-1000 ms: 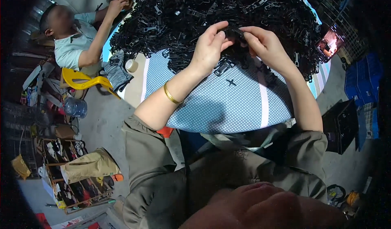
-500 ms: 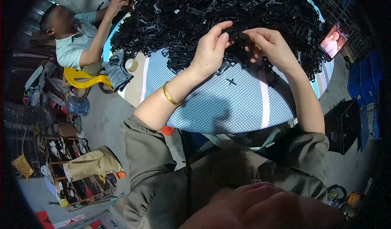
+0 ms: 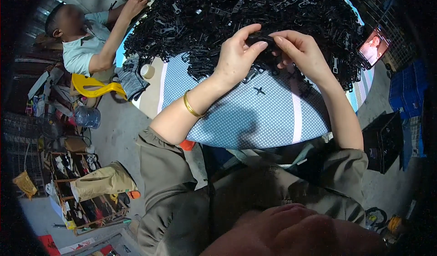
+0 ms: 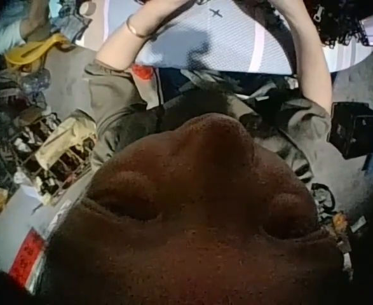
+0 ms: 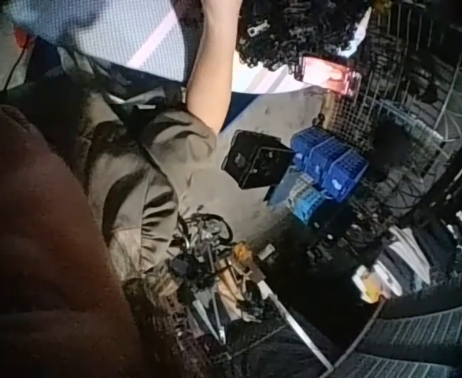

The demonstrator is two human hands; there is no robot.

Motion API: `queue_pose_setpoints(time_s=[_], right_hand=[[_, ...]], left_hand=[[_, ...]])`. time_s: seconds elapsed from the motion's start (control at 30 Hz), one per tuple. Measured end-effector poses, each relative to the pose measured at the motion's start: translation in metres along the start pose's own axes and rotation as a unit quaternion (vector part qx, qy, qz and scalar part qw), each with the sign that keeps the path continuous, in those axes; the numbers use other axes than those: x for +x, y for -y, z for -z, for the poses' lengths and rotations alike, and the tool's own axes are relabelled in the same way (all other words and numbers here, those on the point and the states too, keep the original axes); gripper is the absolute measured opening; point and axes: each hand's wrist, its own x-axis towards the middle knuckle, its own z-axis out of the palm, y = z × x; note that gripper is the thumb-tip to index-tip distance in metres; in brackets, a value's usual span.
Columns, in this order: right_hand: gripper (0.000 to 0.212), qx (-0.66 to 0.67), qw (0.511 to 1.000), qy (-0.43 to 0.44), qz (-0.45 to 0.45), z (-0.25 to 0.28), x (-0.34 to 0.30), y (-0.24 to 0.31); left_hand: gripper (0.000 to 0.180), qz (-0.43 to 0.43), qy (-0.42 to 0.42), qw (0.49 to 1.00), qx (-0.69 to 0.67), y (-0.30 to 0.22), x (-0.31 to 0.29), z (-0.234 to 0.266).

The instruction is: Picking and sorting small black plastic components from a pile on a work surface.

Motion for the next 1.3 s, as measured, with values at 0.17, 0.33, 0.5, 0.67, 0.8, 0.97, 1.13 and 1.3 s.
queue_pose_setpoints(time_s=[0.17,0.33,0.5,0.67,0.8,0.97,1.13,1.3], right_hand=[[0.026,-0.124,0.988,-0.079,0.046,-0.001,0.001,0.000],[0.034,-0.123,0.982,-0.032,0.141,0.010,0.008,-0.011],[0.022,-0.115,0.982,-0.019,0.147,0.012,0.009,-0.009],[0.024,-0.020,0.993,0.068,0.095,0.032,0.014,-0.006],[0.024,-0.118,0.982,0.114,0.089,0.058,0.012,-0.012],[0.036,-0.467,0.862,0.082,0.181,0.009,-0.002,-0.009],[0.024,-0.519,0.833,0.068,0.180,-0.005,-0.006,-0.020],[0.012,-0.472,0.859,0.025,0.196,0.002,-0.011,-0.008]], left_hand=[[0.038,-0.037,-0.023,0.998,-0.035,0.005,0.003,0.001],[0.038,-0.045,0.016,0.986,-0.158,0.008,0.005,0.000],[0.040,-0.012,0.082,0.961,-0.264,0.005,0.008,0.007],[0.038,-0.004,0.093,0.952,-0.292,-0.009,0.003,0.002],[0.027,-0.019,0.304,0.937,-0.173,-0.037,-0.030,-0.025],[0.025,-0.453,0.356,0.816,0.041,-0.017,-0.070,-0.073],[0.033,-0.448,0.324,0.833,0.029,-0.017,-0.056,-0.064],[0.017,-0.327,-0.110,0.903,0.258,-0.004,0.035,0.017]])
